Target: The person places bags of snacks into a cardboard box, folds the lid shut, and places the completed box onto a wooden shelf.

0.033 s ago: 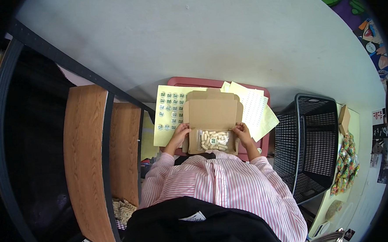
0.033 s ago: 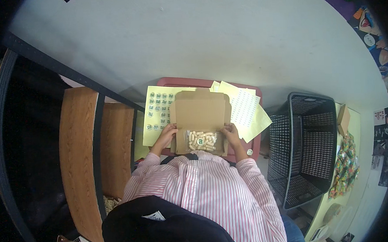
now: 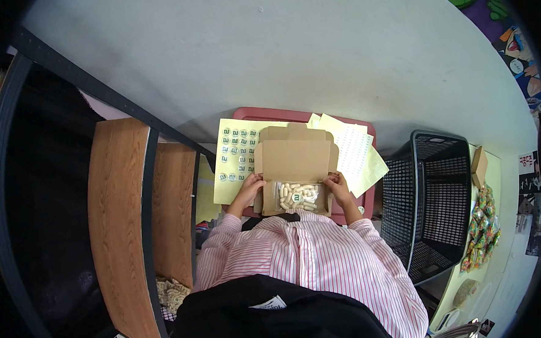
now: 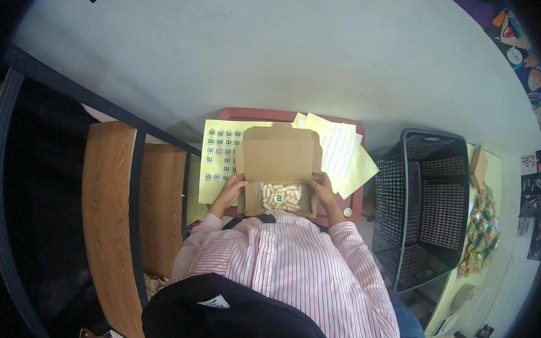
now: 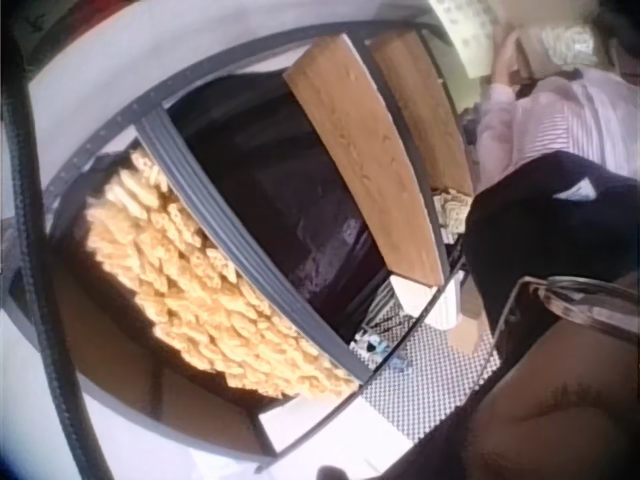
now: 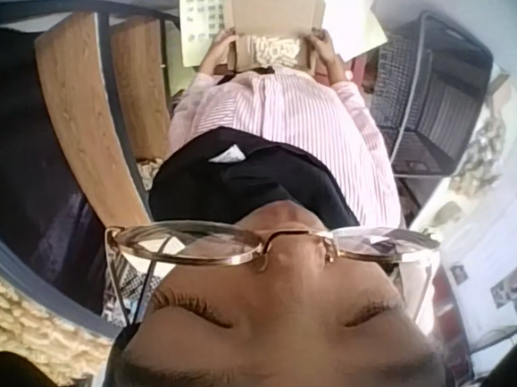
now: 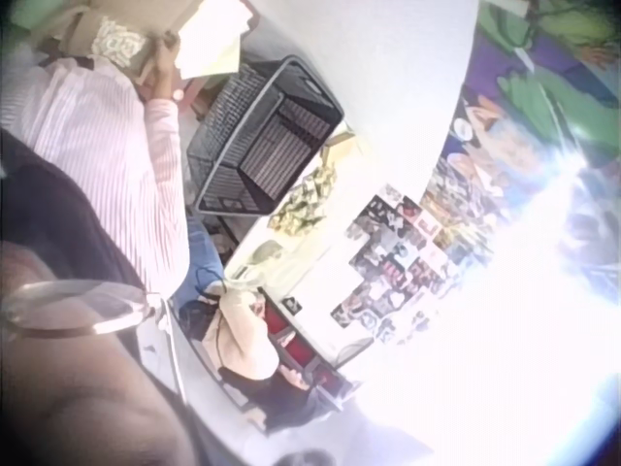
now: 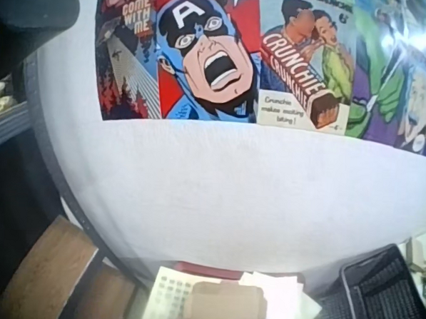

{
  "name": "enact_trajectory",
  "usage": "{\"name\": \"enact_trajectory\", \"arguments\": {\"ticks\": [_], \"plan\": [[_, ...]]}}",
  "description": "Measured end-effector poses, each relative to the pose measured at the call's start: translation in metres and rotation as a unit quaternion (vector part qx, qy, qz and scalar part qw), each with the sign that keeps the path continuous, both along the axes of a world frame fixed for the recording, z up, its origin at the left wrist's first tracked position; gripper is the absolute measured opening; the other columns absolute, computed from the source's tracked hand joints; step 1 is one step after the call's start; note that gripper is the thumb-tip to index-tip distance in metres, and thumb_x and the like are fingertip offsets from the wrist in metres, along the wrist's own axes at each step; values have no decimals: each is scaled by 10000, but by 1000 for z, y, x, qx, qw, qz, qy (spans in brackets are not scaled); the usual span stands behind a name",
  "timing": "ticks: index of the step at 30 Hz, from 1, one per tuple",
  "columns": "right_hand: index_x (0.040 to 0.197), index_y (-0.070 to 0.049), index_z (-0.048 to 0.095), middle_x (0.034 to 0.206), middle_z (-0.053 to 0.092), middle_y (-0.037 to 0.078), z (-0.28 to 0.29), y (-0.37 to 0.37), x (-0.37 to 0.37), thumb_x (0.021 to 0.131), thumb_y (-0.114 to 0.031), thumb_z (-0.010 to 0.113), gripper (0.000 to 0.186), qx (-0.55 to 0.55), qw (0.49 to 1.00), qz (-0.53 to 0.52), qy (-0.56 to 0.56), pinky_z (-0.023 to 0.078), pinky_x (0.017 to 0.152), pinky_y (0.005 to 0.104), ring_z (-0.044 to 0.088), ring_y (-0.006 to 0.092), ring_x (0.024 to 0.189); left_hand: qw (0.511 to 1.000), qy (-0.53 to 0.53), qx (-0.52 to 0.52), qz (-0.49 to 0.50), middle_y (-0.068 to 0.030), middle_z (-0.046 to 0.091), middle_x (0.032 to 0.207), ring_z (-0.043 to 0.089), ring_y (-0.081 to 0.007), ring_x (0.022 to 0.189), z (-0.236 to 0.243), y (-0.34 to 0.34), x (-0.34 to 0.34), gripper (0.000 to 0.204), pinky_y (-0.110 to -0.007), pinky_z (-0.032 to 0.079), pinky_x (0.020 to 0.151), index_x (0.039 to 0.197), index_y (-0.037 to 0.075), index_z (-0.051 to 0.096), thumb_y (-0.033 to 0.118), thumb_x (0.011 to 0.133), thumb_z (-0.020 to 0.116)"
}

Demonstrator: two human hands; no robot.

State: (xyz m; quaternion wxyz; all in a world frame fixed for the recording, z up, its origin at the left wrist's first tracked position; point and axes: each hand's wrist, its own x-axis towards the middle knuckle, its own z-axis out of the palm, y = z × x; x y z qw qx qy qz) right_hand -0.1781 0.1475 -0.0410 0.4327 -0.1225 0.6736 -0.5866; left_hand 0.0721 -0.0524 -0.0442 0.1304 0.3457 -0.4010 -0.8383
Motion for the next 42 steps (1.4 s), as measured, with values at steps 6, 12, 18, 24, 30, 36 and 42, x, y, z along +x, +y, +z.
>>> {"name": "enact_trajectory", "arguments": {"ticks": [6, 12, 18, 24, 30, 36, 42], "plan": [[928, -35, 599, 799, 610, 11, 21, 1, 13, 763, -66, 664, 179, 17, 999, -31, 12, 440, 643, 230, 550, 100, 712, 992, -30, -122, -25, -85, 535, 1087, 510, -165, 1021, 14, 5, 5, 340, -295, 416, 878, 1152, 2, 447, 68, 834, 547], [848, 15, 612, 723, 621, 77, 5, 5, 14, 757, -120, 671, 174, 79, 950, -19, 303, 458, 567, 286, 569, 155, 611, 953, -105, -279, -55, -129, 568, 994, 561, -208, 903, 0, 1, -1, 290, -313, 463, 753, 1036, -26, 522, 132, 809, 611], [719, 82, 574, 693, 566, 257, 46, -1, 22, 810, -182, 590, 280, 198, 889, 46, 410, 457, 582, 403, 569, 377, 627, 775, -248, -575, -84, -233, 534, 893, 526, -397, 835, 40, 12, -7, 281, -406, 456, 753, 970, -66, 516, 160, 810, 567], [716, 103, 565, 709, 558, 285, 64, -3, 35, 839, -171, 527, 303, 183, 870, 64, 454, 453, 608, 467, 562, 437, 676, 767, -323, -538, -132, -224, 570, 875, 550, -380, 837, 79, 18, -14, 256, -419, 458, 752, 950, -55, 557, 161, 818, 519], [755, 97, 574, 742, 569, 286, 58, 4, 38, 813, -131, 528, 239, 208, 872, 73, 438, 466, 636, 471, 569, 444, 706, 755, -347, -536, -150, -218, 603, 907, 579, -360, 809, 89, 23, -24, 278, -425, 476, 715, 973, -35, 574, 128, 752, 530], [895, 60, 574, 857, 581, 264, 69, 5, 45, 785, -73, 528, 178, 171, 872, 70, 453, 473, 674, 456, 565, 434, 778, 762, -324, -553, -96, -202, 599, 934, 556, -349, 884, 84, 27, -22, 288, -409, 463, 760, 968, -12, 573, 144, 727, 558], [1076, 33, 542, 978, 557, 260, 59, 17, 49, 752, 4, 526, 326, 125, 889, 69, 435, 462, 748, 426, 546, 414, 877, 795, -265, -538, -92, -165, 513, 1012, 511, -362, 948, 63, 30, -11, 345, -414, 449, 799, 1067, 51, 490, 99, 735, 569]]}}
